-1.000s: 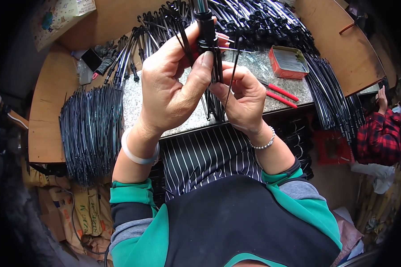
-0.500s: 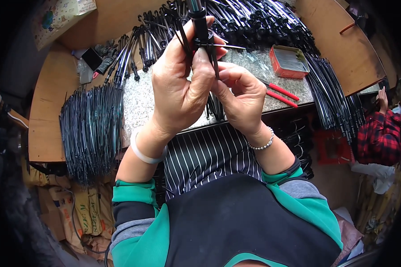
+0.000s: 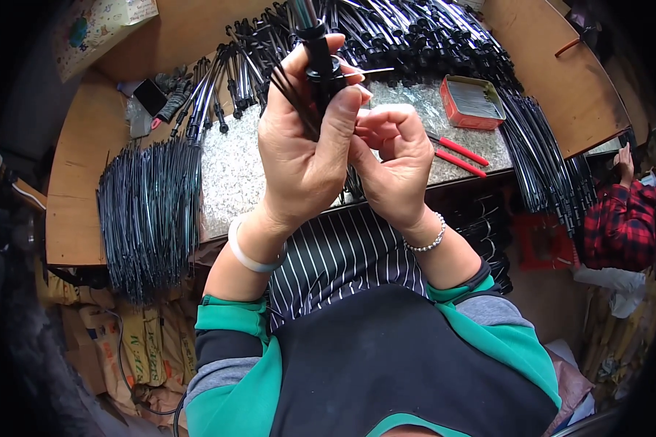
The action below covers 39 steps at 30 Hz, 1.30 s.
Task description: Assembling a component by inserting black wires into a hub and securing them with pliers.
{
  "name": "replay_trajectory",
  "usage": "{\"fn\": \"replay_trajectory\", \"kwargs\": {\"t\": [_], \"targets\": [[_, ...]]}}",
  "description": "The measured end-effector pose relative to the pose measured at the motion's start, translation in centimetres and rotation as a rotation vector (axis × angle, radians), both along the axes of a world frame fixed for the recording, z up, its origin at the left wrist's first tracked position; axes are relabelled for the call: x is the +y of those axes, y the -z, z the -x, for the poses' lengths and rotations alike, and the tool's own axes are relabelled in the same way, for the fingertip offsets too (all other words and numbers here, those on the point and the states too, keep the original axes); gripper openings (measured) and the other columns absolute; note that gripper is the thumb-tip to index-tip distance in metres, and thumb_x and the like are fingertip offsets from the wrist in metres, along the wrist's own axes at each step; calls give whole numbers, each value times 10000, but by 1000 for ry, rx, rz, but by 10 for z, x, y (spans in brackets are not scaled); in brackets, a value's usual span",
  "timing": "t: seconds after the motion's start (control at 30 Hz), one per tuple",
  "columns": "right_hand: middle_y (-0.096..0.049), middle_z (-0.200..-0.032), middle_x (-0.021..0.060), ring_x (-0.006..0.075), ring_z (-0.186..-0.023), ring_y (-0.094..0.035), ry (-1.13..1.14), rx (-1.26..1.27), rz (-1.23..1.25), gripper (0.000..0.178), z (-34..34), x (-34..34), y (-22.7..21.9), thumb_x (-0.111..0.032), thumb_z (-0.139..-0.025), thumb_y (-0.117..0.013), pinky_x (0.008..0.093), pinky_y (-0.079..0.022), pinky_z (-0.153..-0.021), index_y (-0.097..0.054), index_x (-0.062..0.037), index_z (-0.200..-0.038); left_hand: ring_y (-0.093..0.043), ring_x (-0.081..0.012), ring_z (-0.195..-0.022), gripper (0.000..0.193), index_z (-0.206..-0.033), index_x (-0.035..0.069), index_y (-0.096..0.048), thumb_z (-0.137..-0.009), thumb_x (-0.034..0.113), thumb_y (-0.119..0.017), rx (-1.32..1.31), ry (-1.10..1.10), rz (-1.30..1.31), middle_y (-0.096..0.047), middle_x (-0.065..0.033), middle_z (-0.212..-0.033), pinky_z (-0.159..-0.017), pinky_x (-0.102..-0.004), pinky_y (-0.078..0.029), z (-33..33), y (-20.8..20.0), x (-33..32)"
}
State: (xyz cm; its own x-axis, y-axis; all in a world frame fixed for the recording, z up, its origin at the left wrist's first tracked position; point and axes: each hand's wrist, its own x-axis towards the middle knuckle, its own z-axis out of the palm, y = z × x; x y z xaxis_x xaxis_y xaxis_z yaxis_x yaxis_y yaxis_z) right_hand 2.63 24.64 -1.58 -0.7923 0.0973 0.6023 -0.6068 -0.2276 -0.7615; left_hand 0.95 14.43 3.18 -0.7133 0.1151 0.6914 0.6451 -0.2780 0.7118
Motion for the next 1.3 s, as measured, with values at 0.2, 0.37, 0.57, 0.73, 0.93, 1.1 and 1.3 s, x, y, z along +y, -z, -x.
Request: {"fn": "replay_trajectory", "kwargs": {"t": [0.2,0.37,0.57,0.73,0.93,1.1,1.3], "targets": [[-628,-914,91,150,-814,-628,177,162,-49,214,3,-3,11,-7,-751,-693,256,-506,-715,-582,12,-933,-536,-73,-751,391,-1245,-36,-373,-891,46,-517,70,-38,17,-536,-43,-881,-682,-195,-454,1,1,1],[-596,-948,105,179,-876,-602,151,93,-133,250,0,4,10,-46,-741,-713,292,-486,-779,-568,-2,-939,-523,-65,-683,416,-1259,-58,-320,-899,61,-490,133,-110,19,-527,-51,-848,-623,-184,-445,4,4,3],[-551,-938,131,207,-881,-533,126,32,4,433,-8,-8,29,-324,-797,-672,325,-435,-743,-515,0,-1038,-452,-68,-544,503,-1328,-1,-186,-913,105,-450,213,-90,-38,-463,-60,-777,-501,-208,-440,3,7,-5],[-565,-697,91,183,-652,-574,-380,-267,-368,509,-33,16,92,-466,-838,-564,295,-475,-675,-545,12,-1013,-563,-92,-587,279,-1068,-31,-397,-859,68,-552,-91,53,-177,-532,-53,-734,-507,-219,-474,-33,14,-4],[-593,-948,136,217,-816,-596,-13,-19,-352,757,-42,8,74,-558,-768,-581,318,-491,-712,-396,20,-1220,-485,-68,-464,186,-1049,-47,-546,-906,57,-488,-423,-3,128,-536,-23,-577,-441,-195,-378,-58,40,-15],[-500,-1026,129,247,-921,-462,490,486,-847,553,-35,26,5,-517,-795,-573,337,-419,-763,-557,-38,-1070,-551,-84,-627,263,-1073,-46,-580,-826,44,-593,-203,-141,226,-643,-146,-975,-583,-237,-467,-61,67,-15],[-499,-741,60,191,-686,-449,-81,53,-614,125,-47,31,10,-152,-859,-578,300,-391,-641,-583,-43,-799,-521,-90,-608,260,-1048,-54,-553,-828,83,-571,-152,-72,303,-593,-104,-854,-573,-223,-429,-55,92,-21]]}}
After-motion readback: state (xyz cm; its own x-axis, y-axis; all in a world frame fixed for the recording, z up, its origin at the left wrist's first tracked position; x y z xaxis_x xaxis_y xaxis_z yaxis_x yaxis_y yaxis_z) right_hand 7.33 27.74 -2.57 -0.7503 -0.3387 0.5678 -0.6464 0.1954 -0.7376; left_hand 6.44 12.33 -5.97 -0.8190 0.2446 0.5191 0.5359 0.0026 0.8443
